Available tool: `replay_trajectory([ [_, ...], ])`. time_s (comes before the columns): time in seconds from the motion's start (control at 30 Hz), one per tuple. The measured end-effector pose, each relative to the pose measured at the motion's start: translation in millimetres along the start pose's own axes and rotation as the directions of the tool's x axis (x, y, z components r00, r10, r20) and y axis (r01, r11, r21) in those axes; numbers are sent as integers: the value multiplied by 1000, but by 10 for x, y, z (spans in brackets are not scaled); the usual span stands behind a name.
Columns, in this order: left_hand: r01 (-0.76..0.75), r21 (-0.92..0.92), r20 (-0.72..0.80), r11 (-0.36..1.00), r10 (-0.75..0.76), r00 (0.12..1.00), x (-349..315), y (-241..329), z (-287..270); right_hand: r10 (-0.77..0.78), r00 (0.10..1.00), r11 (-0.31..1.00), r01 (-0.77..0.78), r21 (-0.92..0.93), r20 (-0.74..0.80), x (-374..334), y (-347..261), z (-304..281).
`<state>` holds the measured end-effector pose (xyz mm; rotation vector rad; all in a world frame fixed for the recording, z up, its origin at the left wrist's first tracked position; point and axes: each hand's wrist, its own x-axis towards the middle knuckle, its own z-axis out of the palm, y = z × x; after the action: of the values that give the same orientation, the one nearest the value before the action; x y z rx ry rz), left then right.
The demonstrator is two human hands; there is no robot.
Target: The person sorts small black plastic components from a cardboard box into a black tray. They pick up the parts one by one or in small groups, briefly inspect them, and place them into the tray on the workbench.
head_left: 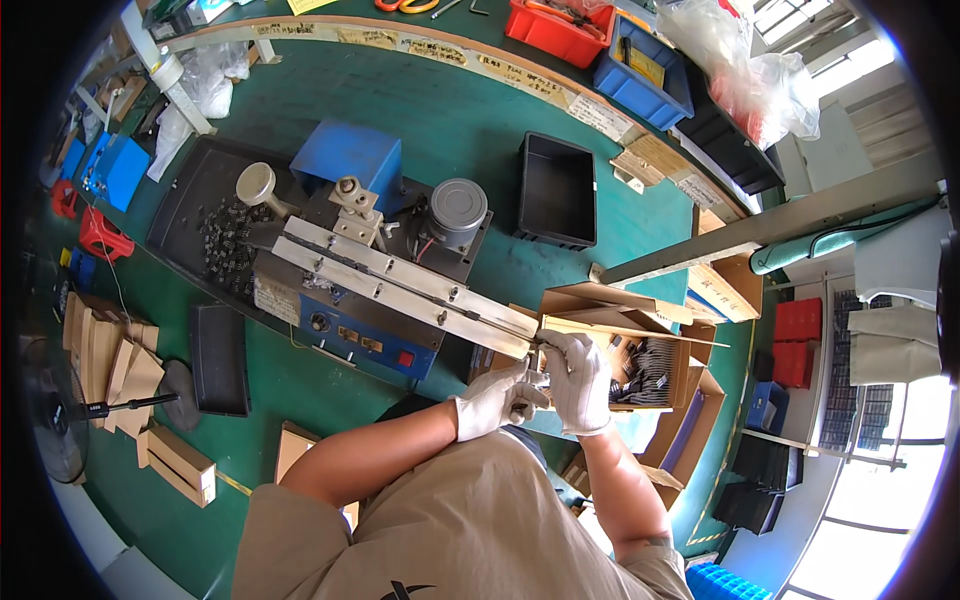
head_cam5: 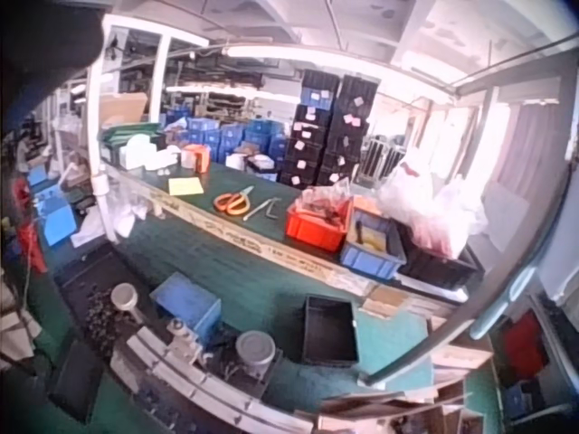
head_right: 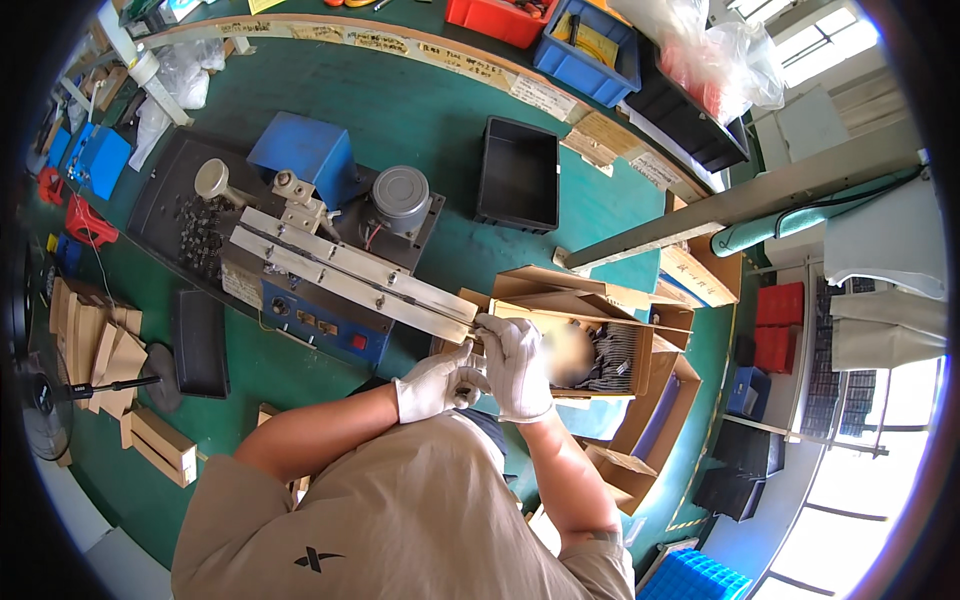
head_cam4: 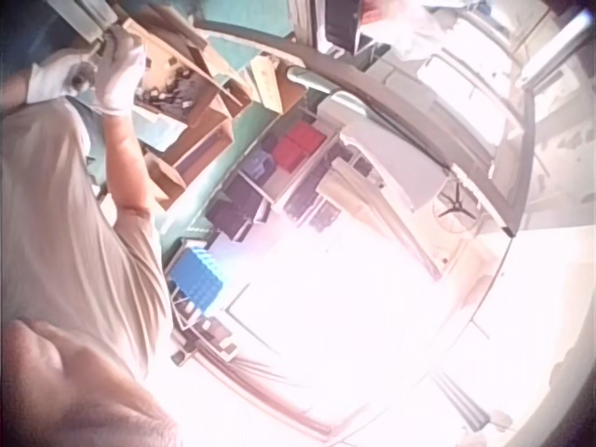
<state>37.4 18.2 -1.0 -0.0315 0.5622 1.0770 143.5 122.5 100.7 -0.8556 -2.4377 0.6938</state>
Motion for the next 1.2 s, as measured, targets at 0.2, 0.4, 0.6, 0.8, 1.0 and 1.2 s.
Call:
replay_trajectory([
  [0.2, 13, -76, 15, 997, -12, 1000, -48, 71, 78, 211, 977, 976, -211, 58, -1, -72, -158, -152],
  [0.4, -10, -131, 132, 991, 27, 991, 47, 5, 20, -193, 915, 977, 213, -18, 353, -282, -27, -196],
  [0.6, 33, 172, 33, 985, -40, 999, -77, 141, 172, 97, 956, 994, -106, 21, 277, -287, -35, -306],
  [0.8, -70, 278, -71, 958, 93, 993, -54, 84, 160, -32, 982, 996, 17, 84, 188, -259, 91, -223],
  [1.0, 26, 189, -66, 982, -14, 998, -55, 101, 126, 36, 994, 997, -28, -74, 107, 32, 71, -196],
  [1.2, 0, 166, -45, 986, 7, 999, -30, 68, 63, -25, 981, 997, 39, -69, 192, 159, -50, -88],
])
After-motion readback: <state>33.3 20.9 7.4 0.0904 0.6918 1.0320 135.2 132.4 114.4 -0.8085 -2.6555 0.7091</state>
